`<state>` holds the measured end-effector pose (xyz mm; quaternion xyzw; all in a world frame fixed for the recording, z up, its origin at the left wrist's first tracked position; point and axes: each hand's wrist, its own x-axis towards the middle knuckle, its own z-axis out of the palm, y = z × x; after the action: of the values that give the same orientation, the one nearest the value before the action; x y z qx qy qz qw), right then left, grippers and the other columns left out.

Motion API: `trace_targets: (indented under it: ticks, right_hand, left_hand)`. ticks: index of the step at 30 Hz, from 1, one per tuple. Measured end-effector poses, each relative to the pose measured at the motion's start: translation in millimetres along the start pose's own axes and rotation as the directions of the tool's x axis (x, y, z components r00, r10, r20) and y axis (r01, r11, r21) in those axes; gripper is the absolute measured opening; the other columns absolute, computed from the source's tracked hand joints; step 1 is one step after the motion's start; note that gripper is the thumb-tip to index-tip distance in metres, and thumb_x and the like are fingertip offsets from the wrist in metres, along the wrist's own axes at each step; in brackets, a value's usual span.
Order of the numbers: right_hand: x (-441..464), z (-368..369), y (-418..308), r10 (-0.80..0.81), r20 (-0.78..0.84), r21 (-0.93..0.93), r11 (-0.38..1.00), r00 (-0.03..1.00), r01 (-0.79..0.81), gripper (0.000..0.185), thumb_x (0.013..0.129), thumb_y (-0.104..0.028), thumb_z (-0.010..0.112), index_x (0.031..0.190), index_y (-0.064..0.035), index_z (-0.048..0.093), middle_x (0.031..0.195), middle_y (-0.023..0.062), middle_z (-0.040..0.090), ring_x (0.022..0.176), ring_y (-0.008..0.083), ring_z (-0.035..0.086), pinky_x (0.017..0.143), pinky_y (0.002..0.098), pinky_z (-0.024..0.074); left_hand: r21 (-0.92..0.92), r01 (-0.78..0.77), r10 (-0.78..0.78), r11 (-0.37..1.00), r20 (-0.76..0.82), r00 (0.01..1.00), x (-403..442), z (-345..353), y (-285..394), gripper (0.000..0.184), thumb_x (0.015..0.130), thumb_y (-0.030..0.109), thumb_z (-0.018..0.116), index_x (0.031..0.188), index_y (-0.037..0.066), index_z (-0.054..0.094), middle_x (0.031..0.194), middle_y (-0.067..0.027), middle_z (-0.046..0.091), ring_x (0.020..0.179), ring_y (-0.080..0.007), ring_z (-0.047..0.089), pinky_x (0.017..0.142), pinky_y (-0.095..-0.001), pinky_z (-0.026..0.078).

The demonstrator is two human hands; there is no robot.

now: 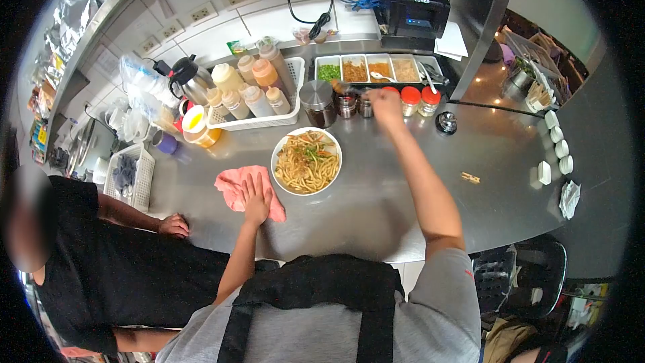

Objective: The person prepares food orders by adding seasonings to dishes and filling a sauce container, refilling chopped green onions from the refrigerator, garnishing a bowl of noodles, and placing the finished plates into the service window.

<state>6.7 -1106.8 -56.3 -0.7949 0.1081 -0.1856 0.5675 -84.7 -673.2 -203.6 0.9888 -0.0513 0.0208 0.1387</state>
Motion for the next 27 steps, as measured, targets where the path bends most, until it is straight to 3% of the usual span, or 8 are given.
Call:
trace_targets:
  ticks: [3, 6, 10, 14, 19, 20, 23, 27]
  right_hand:
    - [58.1, -5.7, 9.3, 0.039, -0.161, -0.366, 0.926, 0.986, -0.097, 0.031, 0.087, -0.029, 0.057, 0.091, -0.0028, 0.074, 0.093, 0.0206, 0.070, 0.089, 0.0346, 0.068, 0.079, 0.0414, 0.0522]
    - [101.4, 13.0, 24.3, 0.077, -0.324, -0.493, 0.837, 0.943, -0.238, 0.035, 0.088, -0.032, 0.055, 0.094, -0.0035, 0.073, 0.098, 0.0231, 0.069, 0.093, 0.0393, 0.066, 0.081, 0.0458, 0.0519]
    - [121.2, 27.3, 27.4, 0.144, -0.051, -0.499, 0.853, 0.988, -0.150, 0.042, 0.091, -0.039, 0.051, 0.097, -0.0033, 0.071, 0.101, 0.0248, 0.067, 0.098, 0.0391, 0.064, 0.087, 0.0473, 0.0483]
    - [85.3, 33.7, 19.5, -0.325, -0.057, -0.737, 0.651, 0.944, 0.180, 0.034, 0.093, -0.035, 0.053, 0.105, -0.0063, 0.068, 0.102, 0.0233, 0.065, 0.096, 0.0398, 0.063, 0.087, 0.0503, 0.0478]
    - [-23.9, 23.6, 44.2, -0.151, 0.155, -0.214, 0.960, 0.976, 0.182, 0.033, 0.097, -0.029, 0.050, 0.101, -0.0013, 0.067, 0.094, 0.0174, 0.067, 0.085, 0.0305, 0.065, 0.074, 0.0429, 0.0517]
    - [-47.6, 24.1, 54.6, 0.045, 0.263, -0.095, 0.995, 0.964, -0.020, 0.035, 0.099, -0.031, 0.049, 0.105, -0.0007, 0.064, 0.095, 0.0155, 0.067, 0.084, 0.0265, 0.066, 0.072, 0.0395, 0.0529]
    - [-103.8, 40.0, 89.6, 0.393, 0.506, 0.117, 0.851, 0.768, -0.512, 0.040, 0.102, -0.033, 0.045, 0.118, 0.0018, 0.056, 0.101, 0.0124, 0.065, 0.081, 0.0197, 0.065, 0.069, 0.0317, 0.0561]
    - [-149.1, 61.5, 66.9, 0.394, 0.637, 0.209, 0.740, 0.663, -0.640, 0.041, 0.103, -0.030, 0.040, 0.126, 0.0034, 0.046, 0.105, 0.0176, 0.064, 0.084, 0.0244, 0.067, 0.074, 0.0344, 0.0579]
  left_hand:
    - [0.002, 0.009, -0.009, 1.000, 0.021, 1.000, 0.3, -1.4, 1.5, 0.067, 0.097, 0.047, 0.041, 0.153, 0.019, 0.019, 0.159, -0.0189, 0.009, 0.145, -0.0421, 0.006, 0.116, -0.0539, 0.003]
    - [0.021, 0.010, -0.011, 1.000, 0.029, 1.000, 0.7, -3.0, 2.1, 0.067, 0.097, 0.047, 0.040, 0.154, 0.019, 0.018, 0.159, -0.0188, 0.009, 0.145, -0.0420, 0.006, 0.116, -0.0545, 0.002]
    - [0.026, 0.012, -0.013, 1.000, 0.026, 1.000, -0.4, -4.0, 3.0, 0.068, 0.096, 0.048, 0.040, 0.154, 0.020, 0.018, 0.159, -0.0186, 0.009, 0.146, -0.0416, 0.006, 0.116, -0.0553, 0.002]
    - [0.012, -0.006, 0.006, 1.000, -0.023, 1.000, -0.2, -1.8, 2.2, 0.066, 0.097, 0.046, 0.041, 0.153, 0.020, 0.019, 0.159, -0.0184, 0.011, 0.145, -0.0420, 0.008, 0.115, -0.0569, 0.003]
    - [0.047, 0.002, -0.001, 0.999, -0.022, 1.000, 0.7, 0.4, 3.2, 0.066, 0.097, 0.046, 0.041, 0.153, 0.020, 0.019, 0.159, -0.0180, 0.011, 0.145, -0.0416, 0.008, 0.116, -0.0553, 0.004]
    - [0.027, 0.000, 0.000, 1.000, -0.025, 1.000, 1.2, 1.4, 2.5, 0.066, 0.097, 0.047, 0.040, 0.153, 0.019, 0.019, 0.159, -0.0184, 0.011, 0.145, -0.0420, 0.008, 0.116, -0.0552, 0.004]
    - [-0.021, -0.011, 0.010, 1.000, -0.033, 0.999, 2.6, 4.9, 1.0, 0.066, 0.096, 0.046, 0.041, 0.153, 0.017, 0.021, 0.158, -0.0197, 0.012, 0.145, -0.0421, 0.008, 0.116, -0.0551, 0.004]
    - [-0.131, -0.054, 0.038, 0.990, -0.120, 0.992, -4.8, -9.8, 12.6, 0.062, 0.096, 0.035, 0.048, 0.149, 0.008, 0.029, 0.155, -0.0223, 0.019, 0.144, -0.0401, 0.015, 0.116, -0.0534, 0.008]
